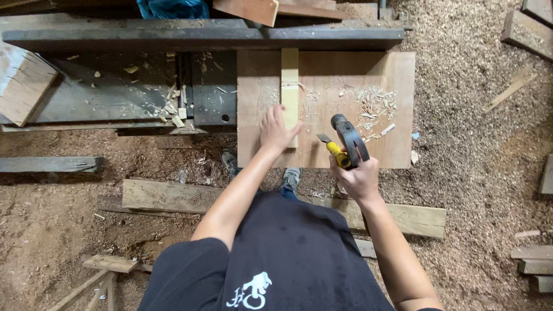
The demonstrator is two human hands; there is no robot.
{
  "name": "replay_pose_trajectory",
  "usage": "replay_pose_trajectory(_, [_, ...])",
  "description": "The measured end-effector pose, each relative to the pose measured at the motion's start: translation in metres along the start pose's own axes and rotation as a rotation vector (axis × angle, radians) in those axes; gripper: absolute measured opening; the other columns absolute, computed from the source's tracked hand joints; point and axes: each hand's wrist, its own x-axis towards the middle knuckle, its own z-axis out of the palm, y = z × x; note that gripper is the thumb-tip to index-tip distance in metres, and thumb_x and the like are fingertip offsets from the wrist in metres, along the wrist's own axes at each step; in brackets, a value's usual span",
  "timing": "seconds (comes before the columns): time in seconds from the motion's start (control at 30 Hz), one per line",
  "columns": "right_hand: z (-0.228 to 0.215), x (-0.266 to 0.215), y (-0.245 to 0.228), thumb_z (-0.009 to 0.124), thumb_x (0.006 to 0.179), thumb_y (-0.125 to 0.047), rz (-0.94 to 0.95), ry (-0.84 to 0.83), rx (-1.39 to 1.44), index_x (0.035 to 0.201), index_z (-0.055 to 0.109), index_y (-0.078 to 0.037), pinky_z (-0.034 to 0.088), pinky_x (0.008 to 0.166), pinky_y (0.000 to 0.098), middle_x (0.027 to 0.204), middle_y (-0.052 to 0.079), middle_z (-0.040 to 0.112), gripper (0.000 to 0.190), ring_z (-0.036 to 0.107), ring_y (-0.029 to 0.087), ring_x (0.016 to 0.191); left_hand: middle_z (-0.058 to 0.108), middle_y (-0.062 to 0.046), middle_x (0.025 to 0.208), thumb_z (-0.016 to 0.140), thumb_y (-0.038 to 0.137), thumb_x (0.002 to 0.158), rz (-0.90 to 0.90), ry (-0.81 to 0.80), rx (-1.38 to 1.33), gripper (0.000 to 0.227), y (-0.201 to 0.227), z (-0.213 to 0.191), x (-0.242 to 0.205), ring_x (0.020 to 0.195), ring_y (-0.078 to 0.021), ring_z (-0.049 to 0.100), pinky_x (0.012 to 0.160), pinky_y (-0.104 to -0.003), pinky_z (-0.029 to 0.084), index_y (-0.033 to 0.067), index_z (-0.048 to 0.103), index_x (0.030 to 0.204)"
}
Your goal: The person uses a chisel and hammer to carve a groove into a small wooden plank. They repeatedly strike the chisel to remove wood shavings along a marked line on the plank.
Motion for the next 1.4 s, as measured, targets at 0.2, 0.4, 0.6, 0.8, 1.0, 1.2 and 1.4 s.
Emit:
replay_pose_trajectory(0.2, [0.004,-0.004,0.003,0.077,0.083,-0.020,-0.020,-0.026,0.062,0.108,0.069,0.000,0.055,0.060,0.0327,0.074,0.009,0.072,0.034,0.071,0.017,0.065,0.052,-0.018,0.129,0.083,0.054,0.074,-0.099,0.138,0.127,0.087,-0.011,0.043,0.029,0.119,-0.0359,0.056,0.100,-0.047,0.045,0.0040,0.044,0.135])
replay_pose_trajectory(0.4, [-0.002,-0.009,0.007,0.077,0.085,-0.022,0.036,-0.074,0.025,0.105,0.070,-0.002,0.056,0.062,0.0322,0.072,0.010,0.071,0.030,0.072,0.015,0.065,0.053,-0.019,0.129,0.088,0.035,0.071,-0.055,0.058,0.107,0.083,-0.027,0.022,0.023,0.120,-0.0366,0.053,0.103,-0.045,0.046,0.0027,0.049,0.137])
replay_pose_trajectory(0.6, [-0.004,-0.015,0.016,0.078,0.087,-0.023,0.010,-0.043,0.064,0.107,0.069,-0.001,0.055,0.062,0.0319,0.075,0.010,0.072,0.030,0.071,0.016,0.067,0.055,-0.015,0.131,0.079,0.011,0.074,0.196,-0.121,0.404,0.063,-0.048,-0.031,0.033,0.127,-0.0332,0.051,0.108,-0.047,0.040,0.0108,0.060,0.133])
replay_pose_trajectory(0.8, [-0.009,-0.021,0.019,0.079,0.089,-0.023,0.000,-0.037,0.035,0.098,0.069,-0.003,0.055,0.062,0.0331,0.072,0.008,0.070,0.025,0.072,0.017,0.065,0.057,-0.012,0.129,0.067,0.010,0.092,0.502,-0.087,0.651,0.034,-0.060,-0.049,0.059,0.132,-0.0301,0.050,0.119,-0.057,0.028,0.0203,0.066,0.125])
replay_pose_trajectory(1.0, [-0.018,-0.026,0.013,0.079,0.093,-0.024,-0.068,0.084,0.011,0.102,0.065,-0.002,0.053,0.059,0.0347,0.076,0.008,0.068,0.027,0.069,0.022,0.064,0.056,-0.014,0.132,0.062,0.011,0.096,0.233,0.092,0.299,0.036,-0.050,-0.030,0.051,0.126,-0.0276,0.053,0.109,-0.043,0.043,0.0094,0.061,0.132])
replay_pose_trajectory(1.2, [-0.014,-0.010,0.005,0.076,0.095,-0.020,-0.141,0.090,0.077,0.115,0.062,0.000,0.052,0.062,0.0338,0.086,0.010,0.066,0.032,0.067,0.023,0.069,0.068,-0.012,0.115,0.068,0.029,0.096,-0.135,-0.041,-0.017,0.038,-0.034,-0.014,0.015,0.094,-0.0188,0.068,0.079,-0.030,0.057,0.0033,0.061,0.123])
replay_pose_trajectory(1.4, [-0.002,-0.007,0.004,0.076,0.096,-0.021,-0.046,-0.036,0.052,0.103,0.062,-0.004,0.054,0.061,0.0315,0.074,0.005,0.069,0.023,0.073,0.018,0.067,0.076,-0.002,0.085,0.077,0.030,0.089,-0.285,0.024,-0.182,0.036,-0.031,0.004,0.024,0.076,-0.0171,0.072,0.066,-0.032,0.054,0.0092,0.062,0.115])
